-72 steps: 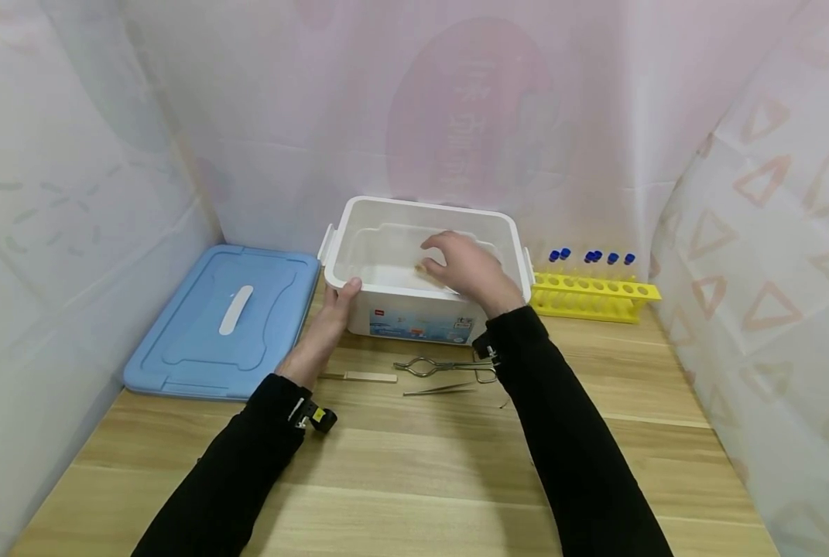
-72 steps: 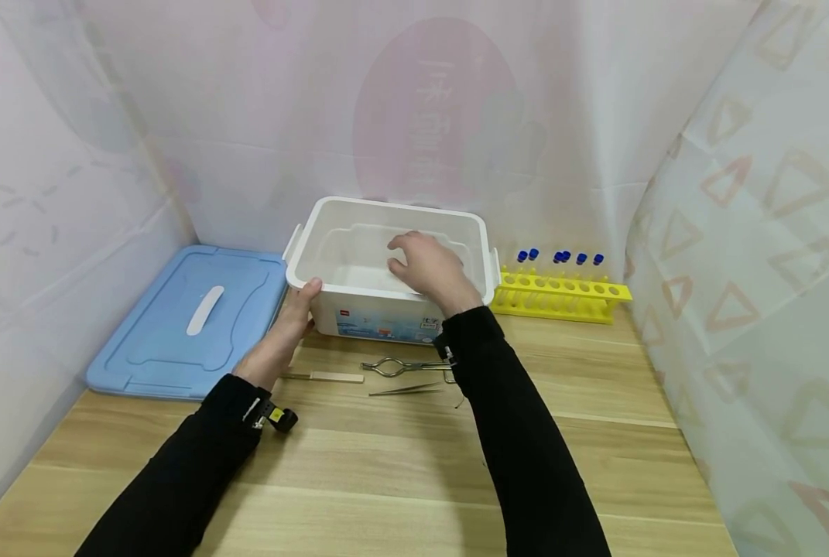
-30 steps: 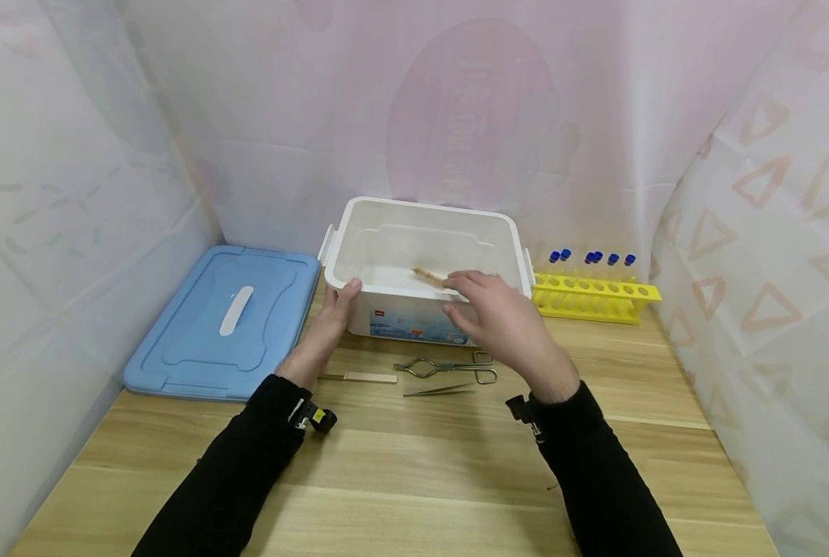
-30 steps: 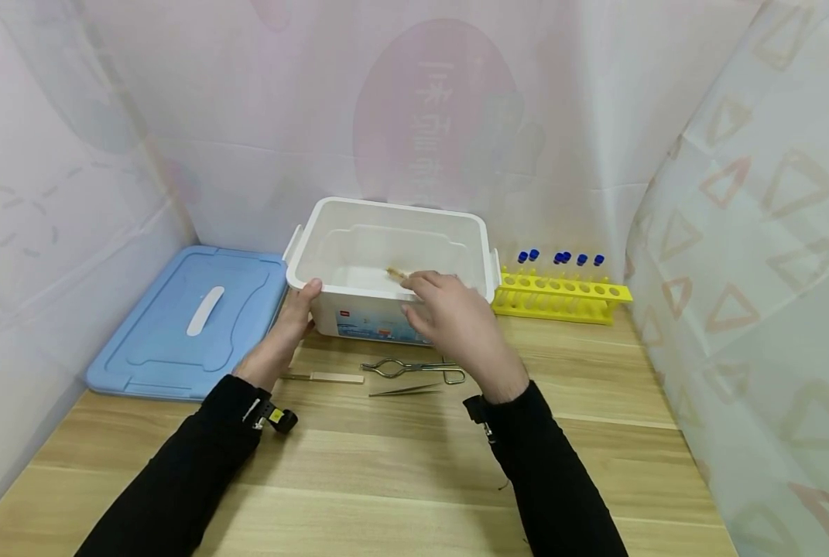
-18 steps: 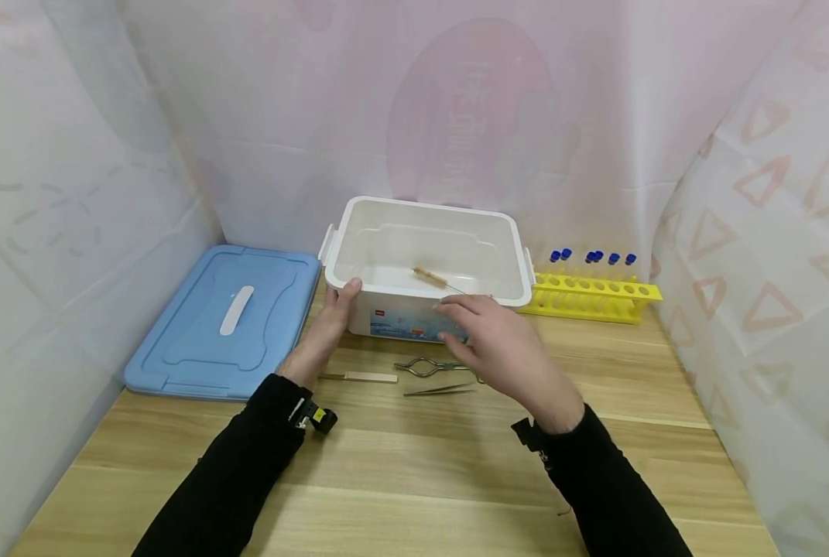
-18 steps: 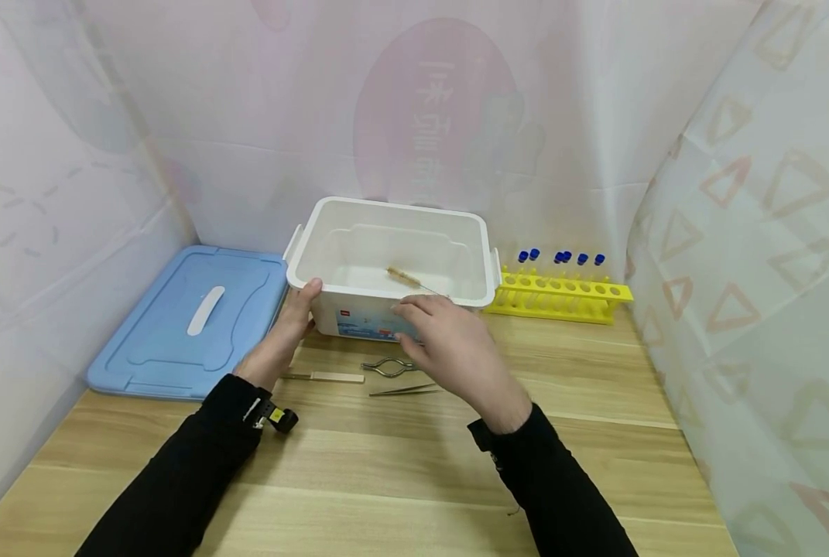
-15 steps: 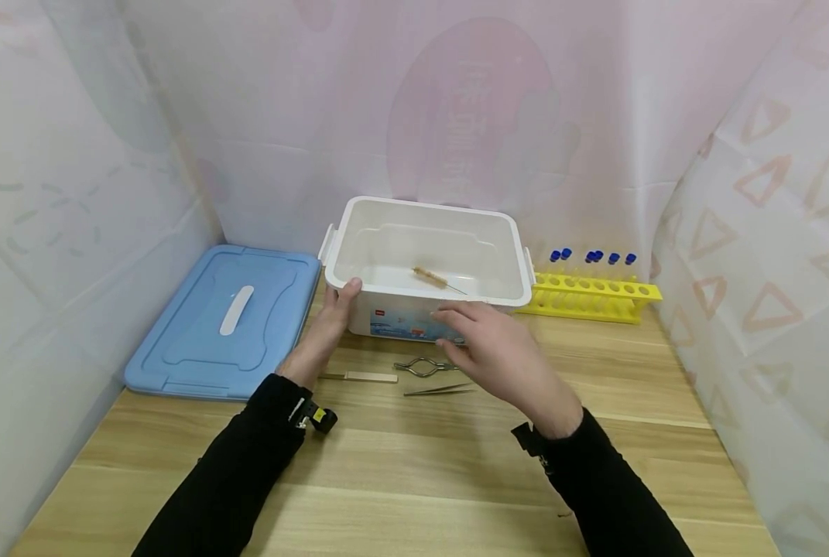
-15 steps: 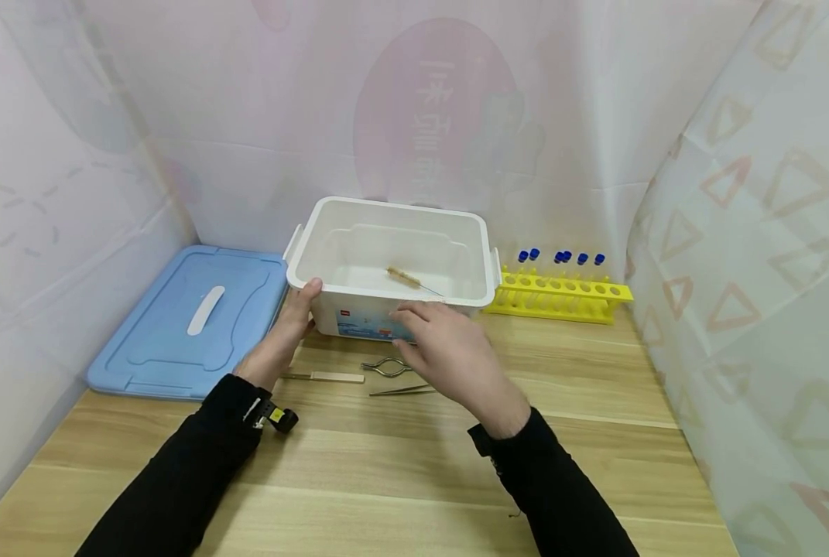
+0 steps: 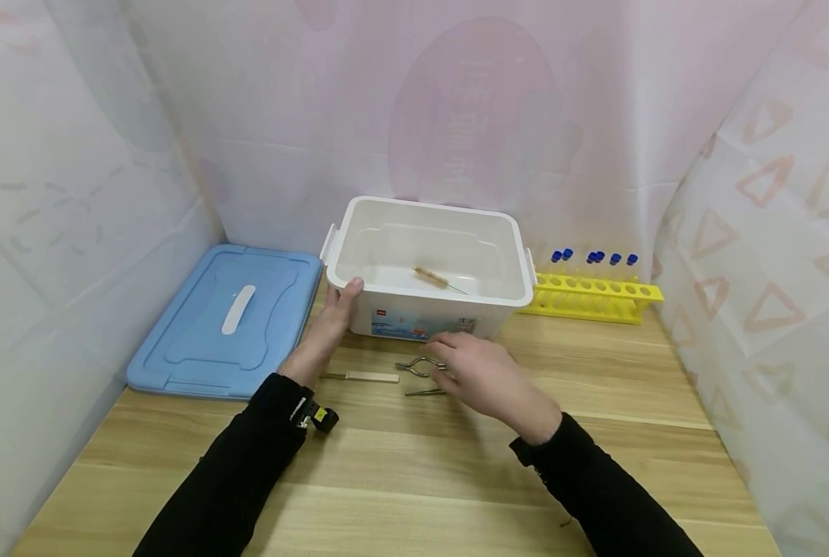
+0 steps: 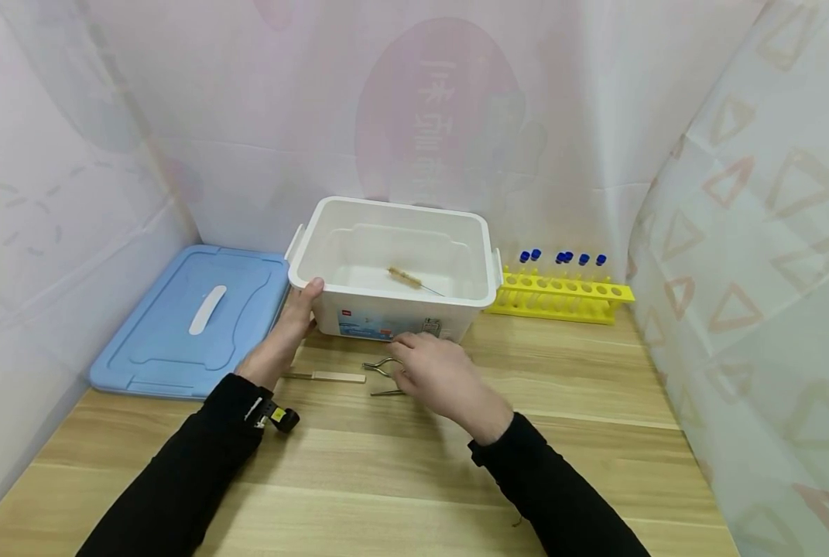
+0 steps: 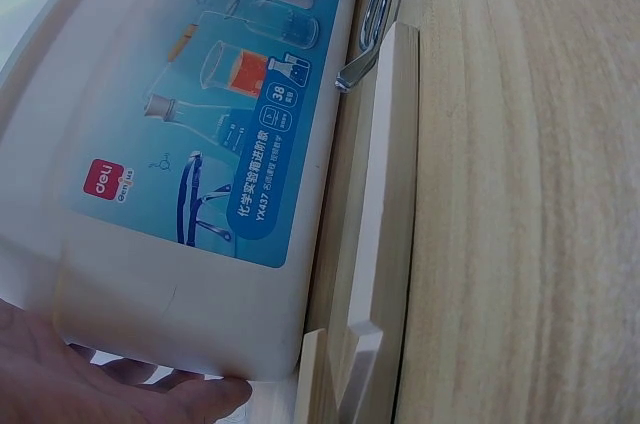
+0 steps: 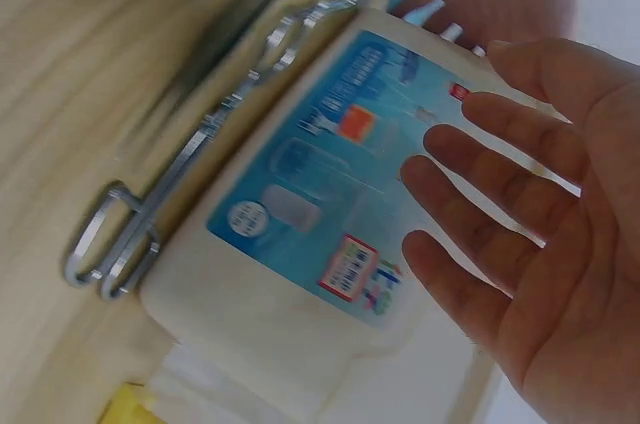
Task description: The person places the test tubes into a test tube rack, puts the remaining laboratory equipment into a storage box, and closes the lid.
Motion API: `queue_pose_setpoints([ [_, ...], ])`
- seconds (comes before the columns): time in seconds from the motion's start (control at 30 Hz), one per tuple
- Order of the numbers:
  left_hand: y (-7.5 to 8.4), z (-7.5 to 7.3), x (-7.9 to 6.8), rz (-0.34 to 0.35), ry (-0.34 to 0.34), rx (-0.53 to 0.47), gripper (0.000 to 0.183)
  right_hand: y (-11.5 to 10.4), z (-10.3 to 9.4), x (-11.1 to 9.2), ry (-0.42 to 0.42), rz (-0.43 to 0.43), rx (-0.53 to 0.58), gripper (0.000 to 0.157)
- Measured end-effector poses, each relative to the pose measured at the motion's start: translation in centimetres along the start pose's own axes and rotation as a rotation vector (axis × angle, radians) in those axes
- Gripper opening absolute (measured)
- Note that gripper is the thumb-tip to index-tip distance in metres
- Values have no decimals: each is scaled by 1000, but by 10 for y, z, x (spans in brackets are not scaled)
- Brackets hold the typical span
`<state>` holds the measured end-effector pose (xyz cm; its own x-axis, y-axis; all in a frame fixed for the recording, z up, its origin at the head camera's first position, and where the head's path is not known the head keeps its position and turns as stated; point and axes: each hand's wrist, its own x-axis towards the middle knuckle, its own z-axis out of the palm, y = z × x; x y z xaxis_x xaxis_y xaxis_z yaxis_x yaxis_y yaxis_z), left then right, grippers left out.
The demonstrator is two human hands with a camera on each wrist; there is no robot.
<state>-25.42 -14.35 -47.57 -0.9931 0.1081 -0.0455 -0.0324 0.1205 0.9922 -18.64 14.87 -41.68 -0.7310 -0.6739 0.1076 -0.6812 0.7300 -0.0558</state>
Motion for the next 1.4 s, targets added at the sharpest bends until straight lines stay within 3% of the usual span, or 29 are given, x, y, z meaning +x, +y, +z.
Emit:
queue_pose_setpoints([
  [0.47, 1, 0, -2, -10, -2, 5, 103, 4, 39, 1, -87, -72, -19, 20],
  [0.73, 0, 1, -1, -18, 2, 1, 103, 7, 49, -1, -147, -88, -37, 6],
  [0.83, 0, 1, -1, -17, 2, 0, 104, 7, 51, 0, -171, -76, -72, 10],
  [1.1, 0, 1, -1, -11, 0, -10, 105, 9, 46, 2, -181, -65, -15, 8],
  [1.23, -1, 1, -1, -1, -3, -17, 105, 9, 35, 4, -144, -68, 38, 9],
  [1.4, -1, 1, -1, 9, -7, -15, 105, 8, 19, 5, -82, -91, 10, 13],
])
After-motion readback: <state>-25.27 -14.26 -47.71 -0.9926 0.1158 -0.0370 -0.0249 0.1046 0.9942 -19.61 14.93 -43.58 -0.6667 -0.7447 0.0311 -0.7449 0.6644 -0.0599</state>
